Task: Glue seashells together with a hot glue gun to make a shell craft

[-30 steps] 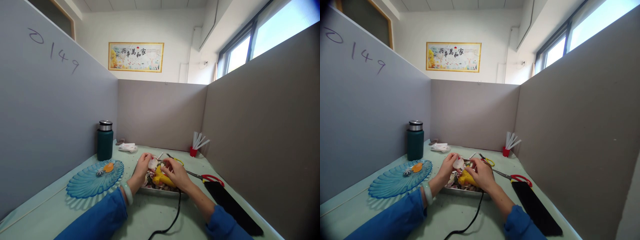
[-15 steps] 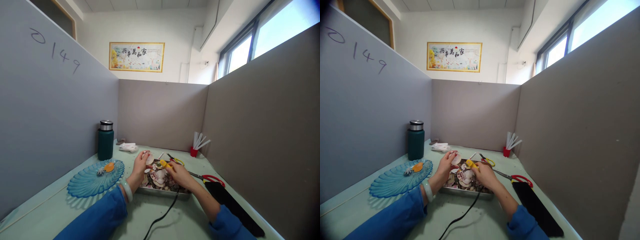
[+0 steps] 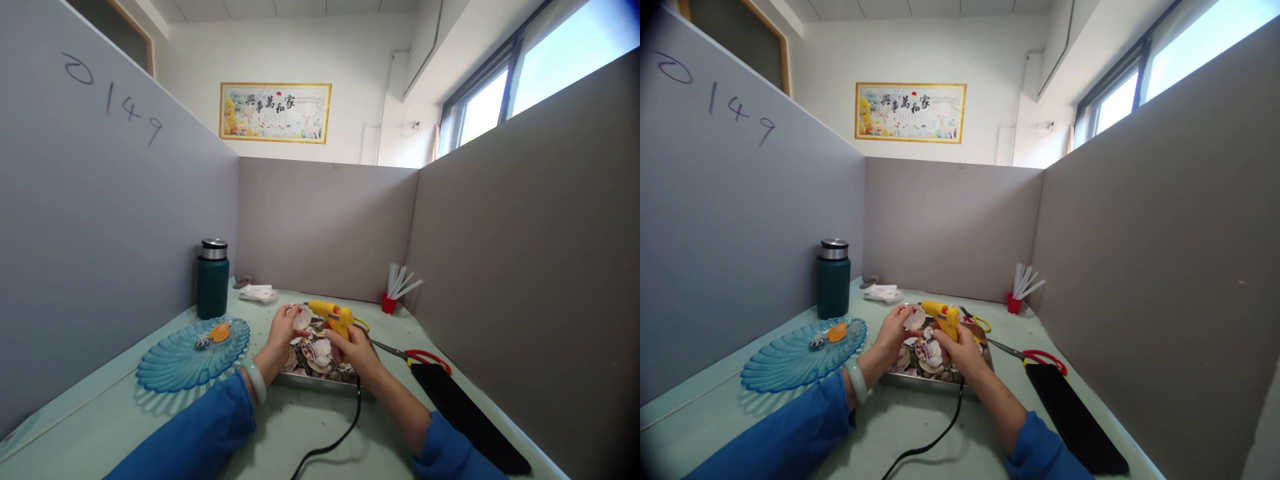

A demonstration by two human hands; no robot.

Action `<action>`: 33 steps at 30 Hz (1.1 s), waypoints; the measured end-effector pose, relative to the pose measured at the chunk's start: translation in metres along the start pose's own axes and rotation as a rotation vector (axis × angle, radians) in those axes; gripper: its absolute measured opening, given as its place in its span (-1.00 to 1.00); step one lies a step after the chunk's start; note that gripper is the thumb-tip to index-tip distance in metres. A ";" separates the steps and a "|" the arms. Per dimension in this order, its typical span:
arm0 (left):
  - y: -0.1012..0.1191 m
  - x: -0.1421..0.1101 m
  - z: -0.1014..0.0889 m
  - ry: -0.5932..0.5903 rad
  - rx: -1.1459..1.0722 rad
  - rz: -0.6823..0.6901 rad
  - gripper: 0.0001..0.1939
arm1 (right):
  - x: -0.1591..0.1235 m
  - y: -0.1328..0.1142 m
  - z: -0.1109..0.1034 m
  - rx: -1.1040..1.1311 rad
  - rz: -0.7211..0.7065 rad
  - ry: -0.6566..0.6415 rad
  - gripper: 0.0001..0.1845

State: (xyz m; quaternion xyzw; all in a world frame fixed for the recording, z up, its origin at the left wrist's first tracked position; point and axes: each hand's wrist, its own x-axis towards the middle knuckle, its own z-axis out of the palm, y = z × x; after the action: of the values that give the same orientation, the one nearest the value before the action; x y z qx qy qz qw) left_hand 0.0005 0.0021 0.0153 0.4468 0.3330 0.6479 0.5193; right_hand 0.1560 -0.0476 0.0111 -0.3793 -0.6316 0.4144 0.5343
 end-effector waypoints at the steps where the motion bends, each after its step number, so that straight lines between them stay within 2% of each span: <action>1: 0.000 0.000 0.000 0.005 0.000 -0.004 -0.79 | 0.000 0.000 0.001 -0.003 -0.001 -0.001 -0.60; 7: -0.001 -0.001 0.001 0.002 0.004 0.007 -0.77 | -0.001 -0.005 0.002 -0.073 0.032 0.035 -0.66; 14: -0.001 -0.003 0.002 0.011 0.063 0.031 -0.72 | -0.001 -0.002 0.003 -0.199 0.017 0.016 -0.67; 21: -0.002 -0.003 0.002 -0.008 0.079 0.044 -0.70 | 0.001 0.003 0.002 -0.214 -0.032 0.011 -0.69; 33: -0.006 -0.001 0.001 -0.013 0.074 0.055 -0.71 | 0.000 -0.002 0.004 -0.198 -0.021 0.045 -0.70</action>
State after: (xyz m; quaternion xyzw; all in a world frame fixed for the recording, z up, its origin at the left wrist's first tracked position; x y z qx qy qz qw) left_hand 0.0037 0.0024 0.0103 0.4789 0.3408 0.6463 0.4866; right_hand 0.1524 -0.0487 0.0122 -0.4328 -0.6613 0.3357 0.5125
